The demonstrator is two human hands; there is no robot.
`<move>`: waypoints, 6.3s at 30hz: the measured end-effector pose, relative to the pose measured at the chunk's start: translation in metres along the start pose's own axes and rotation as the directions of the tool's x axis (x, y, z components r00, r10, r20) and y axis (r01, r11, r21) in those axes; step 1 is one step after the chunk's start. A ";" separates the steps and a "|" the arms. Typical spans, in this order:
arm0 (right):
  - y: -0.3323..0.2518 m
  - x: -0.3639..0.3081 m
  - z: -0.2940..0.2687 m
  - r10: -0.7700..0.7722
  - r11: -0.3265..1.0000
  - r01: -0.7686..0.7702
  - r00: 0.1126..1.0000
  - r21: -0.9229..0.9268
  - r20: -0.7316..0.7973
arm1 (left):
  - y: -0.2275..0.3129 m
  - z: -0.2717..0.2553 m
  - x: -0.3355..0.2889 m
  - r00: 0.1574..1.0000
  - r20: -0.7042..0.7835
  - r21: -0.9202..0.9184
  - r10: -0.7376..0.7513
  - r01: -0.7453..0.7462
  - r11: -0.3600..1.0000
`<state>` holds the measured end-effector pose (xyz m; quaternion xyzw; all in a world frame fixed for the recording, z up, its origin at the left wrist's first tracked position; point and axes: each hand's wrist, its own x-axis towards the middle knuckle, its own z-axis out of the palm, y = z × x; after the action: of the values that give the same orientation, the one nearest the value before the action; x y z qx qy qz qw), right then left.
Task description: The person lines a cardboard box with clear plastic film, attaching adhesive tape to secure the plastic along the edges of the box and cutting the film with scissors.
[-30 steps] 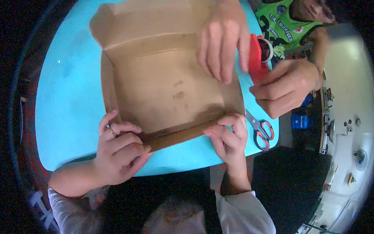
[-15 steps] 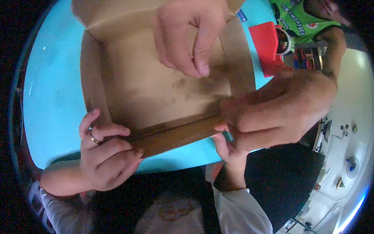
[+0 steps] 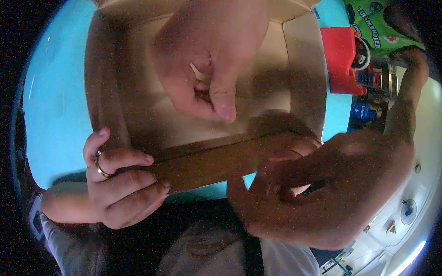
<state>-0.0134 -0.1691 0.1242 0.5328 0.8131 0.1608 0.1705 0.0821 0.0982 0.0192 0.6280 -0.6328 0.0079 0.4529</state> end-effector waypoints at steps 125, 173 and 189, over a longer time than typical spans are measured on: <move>-0.086 0.139 0.046 0.795 -0.477 -0.867 -0.495 0.143 -0.350 | 0.034 -0.055 -0.031 0.990 0.131 0.188 -0.043 0.018 0.982; -0.088 0.147 0.039 0.792 -0.526 -0.841 -0.538 0.125 -0.287 | 0.039 -0.076 -0.020 0.983 0.184 0.159 -0.030 0.000 0.987; -0.085 0.150 0.028 0.797 -0.507 -0.829 -0.555 0.237 -0.238 | 0.017 -0.100 -0.016 0.902 0.428 0.034 0.065 -0.088 0.996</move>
<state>-0.1258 -0.0607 0.0458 0.9200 -0.0603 0.3498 -0.1661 0.1212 0.1722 0.0784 0.6011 -0.7400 -0.0950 0.2864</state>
